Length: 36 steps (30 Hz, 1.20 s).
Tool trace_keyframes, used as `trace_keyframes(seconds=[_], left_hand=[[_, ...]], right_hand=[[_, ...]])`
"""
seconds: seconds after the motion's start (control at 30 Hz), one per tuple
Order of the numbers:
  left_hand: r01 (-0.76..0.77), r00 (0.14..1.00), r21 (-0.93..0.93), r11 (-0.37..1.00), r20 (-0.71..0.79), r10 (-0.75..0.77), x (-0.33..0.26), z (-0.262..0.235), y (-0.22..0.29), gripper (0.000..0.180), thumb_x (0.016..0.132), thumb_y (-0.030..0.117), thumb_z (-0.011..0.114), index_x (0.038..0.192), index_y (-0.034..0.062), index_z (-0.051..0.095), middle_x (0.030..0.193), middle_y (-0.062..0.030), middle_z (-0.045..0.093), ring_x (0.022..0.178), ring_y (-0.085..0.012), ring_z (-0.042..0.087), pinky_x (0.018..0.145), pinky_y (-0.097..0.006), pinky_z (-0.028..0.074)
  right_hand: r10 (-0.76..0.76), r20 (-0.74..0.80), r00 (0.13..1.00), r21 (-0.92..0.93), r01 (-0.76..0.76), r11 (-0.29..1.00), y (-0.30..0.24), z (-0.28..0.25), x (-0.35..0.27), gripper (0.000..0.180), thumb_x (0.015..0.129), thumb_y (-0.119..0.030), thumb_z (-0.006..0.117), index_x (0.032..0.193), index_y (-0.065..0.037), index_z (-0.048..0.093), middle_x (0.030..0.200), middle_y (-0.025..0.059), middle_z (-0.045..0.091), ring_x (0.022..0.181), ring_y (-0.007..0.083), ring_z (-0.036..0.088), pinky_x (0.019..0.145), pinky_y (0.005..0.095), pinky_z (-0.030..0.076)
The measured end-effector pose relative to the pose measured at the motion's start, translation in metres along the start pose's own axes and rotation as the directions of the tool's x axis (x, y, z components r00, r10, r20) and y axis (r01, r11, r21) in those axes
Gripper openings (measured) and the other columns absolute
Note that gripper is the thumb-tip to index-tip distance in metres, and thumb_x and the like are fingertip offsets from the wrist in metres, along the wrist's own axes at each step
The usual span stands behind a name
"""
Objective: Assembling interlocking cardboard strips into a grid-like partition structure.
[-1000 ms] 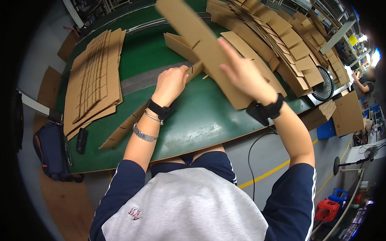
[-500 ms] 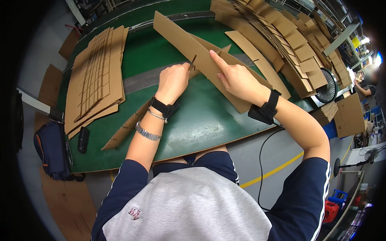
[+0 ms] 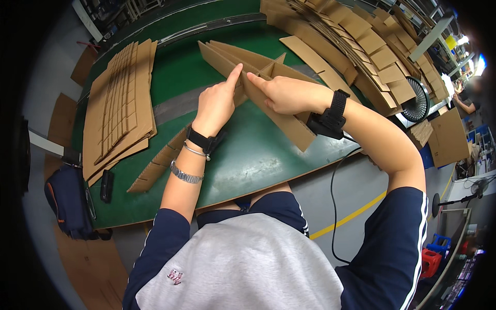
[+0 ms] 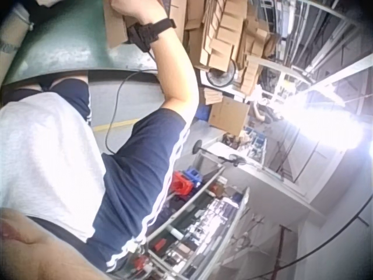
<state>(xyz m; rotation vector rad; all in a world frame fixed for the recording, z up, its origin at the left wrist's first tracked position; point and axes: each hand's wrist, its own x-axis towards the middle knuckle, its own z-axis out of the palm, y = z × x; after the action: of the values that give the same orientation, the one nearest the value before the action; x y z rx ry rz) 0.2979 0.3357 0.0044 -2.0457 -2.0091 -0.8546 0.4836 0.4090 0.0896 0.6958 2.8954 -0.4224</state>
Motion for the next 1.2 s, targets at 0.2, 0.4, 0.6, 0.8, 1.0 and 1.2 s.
trace_keyframes(seconds=[0.2, 0.4, 0.6, 0.8, 1.0, 1.2], left_hand=[[-0.01, 0.999, 0.023, 1.0, 0.032, 0.009, 0.001, 0.001, 0.002, 0.073, 0.08, -0.002, 0.057, 0.147, 0.0239, 0.039, 0.076, -0.0149, 0.067, 0.068, -0.0344, 0.066, 0.06, -0.044, 0.053], [-0.018, 0.999, 0.05, 0.999, 0.035, 0.016, 0.003, 0.0, 0.001, 0.077, 0.08, -0.003, 0.057, 0.149, 0.0249, 0.036, 0.074, -0.0147, 0.065, 0.066, -0.0342, 0.066, 0.059, -0.044, 0.053], [-0.033, 0.999, -0.04, 0.999, -0.013, 0.032, 0.001, 0.006, 0.001, 0.078, 0.079, 0.003, 0.064, 0.149, 0.0179, 0.033, 0.079, -0.0137, 0.066, 0.069, -0.0333, 0.066, 0.06, -0.043, 0.054], [-0.072, 0.996, 0.056, 0.996, -0.038, 0.074, 0.002, 0.021, -0.005, 0.08, 0.079, 0.005, 0.067, 0.15, 0.0171, 0.032, 0.085, -0.0123, 0.066, 0.072, -0.0327, 0.066, 0.061, -0.043, 0.054], [-0.119, 0.988, 0.052, 0.992, -0.09, 0.123, 0.002, 0.023, -0.005, 0.042, 0.083, 0.008, 0.062, 0.124, 0.0146, 0.06, 0.084, -0.0094, 0.063, 0.074, -0.0311, 0.065, 0.064, -0.041, 0.053], [-0.024, 0.991, 0.163, 0.986, -0.123, 0.045, -0.001, 0.012, -0.021, 0.033, 0.083, 0.008, 0.062, 0.115, 0.0149, 0.069, 0.079, -0.0087, 0.061, 0.071, -0.0302, 0.064, 0.061, -0.04, 0.052]], right_hand=[[-0.009, -0.036, 0.999, -0.001, 0.009, 1.0, 0.0, 0.007, -0.012, 0.073, 0.089, -0.009, 0.053, 0.151, 0.0, 0.017, 0.072, 0.0253, 0.063, 0.066, 0.0389, 0.063, 0.066, 0.0455, 0.051], [0.002, -0.057, 0.998, 0.054, 0.001, 0.999, -0.002, 0.001, -0.018, 0.07, 0.087, -0.008, 0.053, 0.151, -0.002, 0.023, 0.072, 0.0242, 0.063, 0.065, 0.0379, 0.064, 0.065, 0.0449, 0.051], [0.036, -0.085, 0.996, 0.101, -0.028, 0.994, -0.005, 0.004, -0.012, 0.071, 0.086, -0.008, 0.053, 0.151, -0.003, 0.023, 0.074, 0.0245, 0.065, 0.067, 0.0364, 0.065, 0.067, 0.0422, 0.052], [0.005, -0.097, 0.995, 0.153, 0.01, 0.988, 0.005, 0.003, -0.008, 0.071, 0.086, -0.009, 0.053, 0.15, -0.002, 0.025, 0.075, 0.0255, 0.065, 0.066, 0.0376, 0.065, 0.066, 0.0425, 0.053], [-0.086, -0.088, 0.992, -0.061, 0.081, 0.995, 0.005, 0.057, -0.005, 0.071, 0.084, -0.006, 0.054, 0.145, 0.01, 0.023, 0.066, 0.0243, 0.062, 0.062, 0.0395, 0.063, 0.06, 0.0463, 0.05], [0.254, -0.288, 0.924, 0.565, -0.05, 0.824, 0.071, -0.032, -0.024, 0.047, 0.098, -0.019, 0.053, 0.142, -0.004, 0.044, 0.082, 0.0065, 0.067, 0.073, 0.0123, 0.065, 0.067, 0.0261, 0.054]])
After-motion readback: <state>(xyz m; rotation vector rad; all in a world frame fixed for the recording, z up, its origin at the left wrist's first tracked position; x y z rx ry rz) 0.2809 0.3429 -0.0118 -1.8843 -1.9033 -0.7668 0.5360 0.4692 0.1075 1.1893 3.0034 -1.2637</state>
